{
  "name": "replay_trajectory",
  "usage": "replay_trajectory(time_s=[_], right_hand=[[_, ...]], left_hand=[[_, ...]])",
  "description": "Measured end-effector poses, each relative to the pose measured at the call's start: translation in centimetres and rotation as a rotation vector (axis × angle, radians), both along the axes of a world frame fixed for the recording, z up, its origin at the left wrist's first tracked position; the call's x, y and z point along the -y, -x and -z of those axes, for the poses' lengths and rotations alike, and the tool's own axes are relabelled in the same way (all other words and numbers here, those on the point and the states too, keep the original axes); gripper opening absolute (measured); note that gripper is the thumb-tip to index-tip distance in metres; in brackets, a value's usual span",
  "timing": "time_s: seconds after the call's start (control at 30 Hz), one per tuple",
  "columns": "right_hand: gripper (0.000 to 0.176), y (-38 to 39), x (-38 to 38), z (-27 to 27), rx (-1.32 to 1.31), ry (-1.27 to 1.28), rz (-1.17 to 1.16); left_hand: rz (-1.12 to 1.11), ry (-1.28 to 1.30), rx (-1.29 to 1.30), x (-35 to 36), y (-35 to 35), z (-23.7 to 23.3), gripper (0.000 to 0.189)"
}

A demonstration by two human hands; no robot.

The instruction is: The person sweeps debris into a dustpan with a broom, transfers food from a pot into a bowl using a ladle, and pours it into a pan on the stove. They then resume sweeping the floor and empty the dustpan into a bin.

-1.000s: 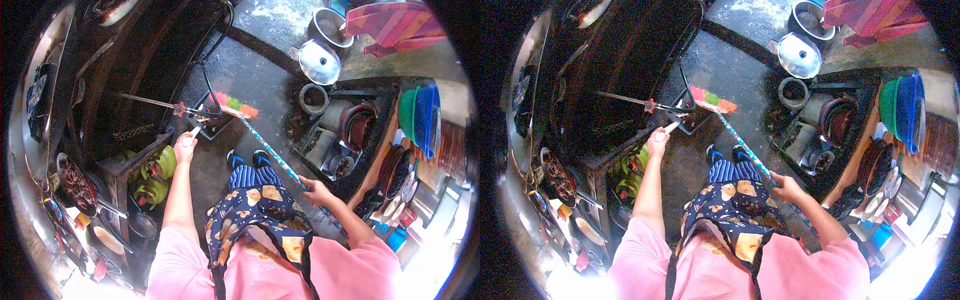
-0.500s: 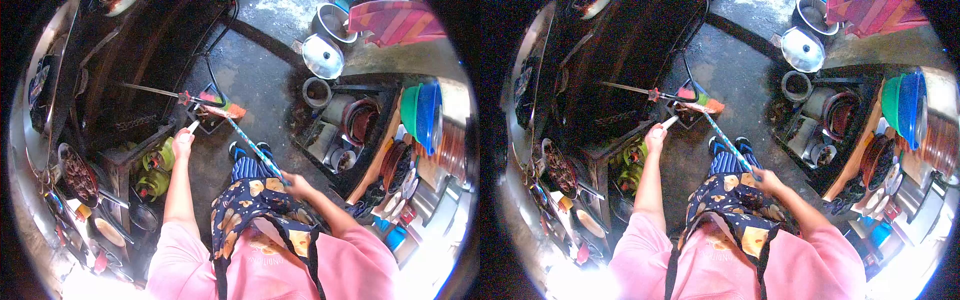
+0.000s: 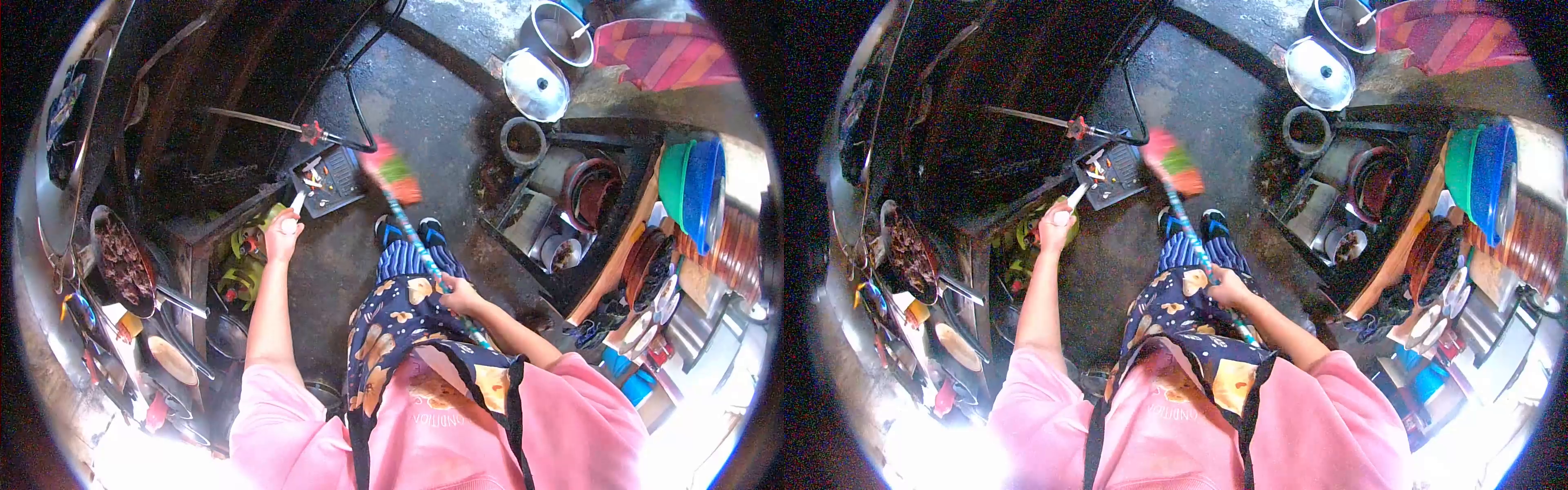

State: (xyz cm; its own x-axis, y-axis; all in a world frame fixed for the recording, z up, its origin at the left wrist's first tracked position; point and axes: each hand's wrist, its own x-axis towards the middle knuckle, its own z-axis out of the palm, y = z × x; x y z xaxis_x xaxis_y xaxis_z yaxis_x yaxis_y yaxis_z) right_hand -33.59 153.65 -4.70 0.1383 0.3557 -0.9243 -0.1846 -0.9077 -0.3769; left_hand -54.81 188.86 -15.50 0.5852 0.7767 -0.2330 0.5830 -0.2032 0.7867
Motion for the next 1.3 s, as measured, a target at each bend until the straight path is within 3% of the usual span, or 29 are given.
replay_trajectory(time_s=[0.13,0.2,0.3,0.33,0.4,0.43,0.5,0.53,0.6,0.67,0.77,0.87,1.03,1.07,1.3], right_hand=[[0.052,-0.3,5.4,-2.0,0.111,-0.255,-0.362],[0.065,-1.5,5.6,-8.1,0.087,-0.106,-0.284],[0.068,-4.0,8.5,-8.1,0.372,-0.189,-0.337],[0.066,-5.0,8.3,-6.4,0.499,-0.173,-0.37],[0.056,-7.7,3.4,-4.4,0.436,0.065,-0.357],[0.053,-8.3,0.6,-3.3,0.304,0.224,-0.237],[0.054,-6.6,2.4,5.2,0.495,-0.069,-0.389],[0.057,-5.2,2.1,6.1,0.522,-0.159,-0.437],[0.062,-4.8,-0.8,-0.2,0.167,0.035,-0.334],[0.068,-5.3,0.5,-4.1,0.071,-0.053,-0.47],[0.071,-5.1,3.4,-10.0,0.2,-0.057,-0.447],[0.07,-7.9,3.5,-15.5,0.28,-0.003,-0.332],[0.068,-14.6,3.3,-18.3,0.284,0.013,0.058],[0.068,-16.2,3.2,-18.3,0.286,0.002,0.063],[0.068,-30.7,-0.1,-16.3,0.375,-0.145,0.186]], left_hand=[[-0.083,0.005,0.011,-0.2,0.7,1.0,0.029],[-0.1,0.045,-0.024,-0.4,1.8,0.3,0.03],[-0.134,0.05,-0.009,0.4,3.7,-0.3,0.03],[-0.138,0.05,-0.004,0.6,4.3,-0.4,0.03],[-0.183,0.042,-0.002,1.4,5.3,0.5,0.031],[-0.203,0.045,-0.037,1.7,5.7,1.2,0.029],[-0.253,0.062,-0.02,2.5,5.4,2.0,0.029],[-0.289,0.09,-0.008,2.7,5.2,2.4,0.028],[-0.316,0.088,0.038,3.0,4.9,2.8,0.026],[-0.381,0.116,-0.019,3.3,3.1,0.5,0.029],[-0.449,0.201,0.051,4.1,2.1,0.6,0.039],[-0.402,0.146,0.123,5.8,0.6,1.4,0.031],[-0.536,0.224,0.235,8.5,-7.8,2.2,0.029],[-0.539,0.198,0.233,9.0,-10.5,0.1,0.028],[-0.596,0.211,0.33,9.9,-29.1,-3.4,0.025]])
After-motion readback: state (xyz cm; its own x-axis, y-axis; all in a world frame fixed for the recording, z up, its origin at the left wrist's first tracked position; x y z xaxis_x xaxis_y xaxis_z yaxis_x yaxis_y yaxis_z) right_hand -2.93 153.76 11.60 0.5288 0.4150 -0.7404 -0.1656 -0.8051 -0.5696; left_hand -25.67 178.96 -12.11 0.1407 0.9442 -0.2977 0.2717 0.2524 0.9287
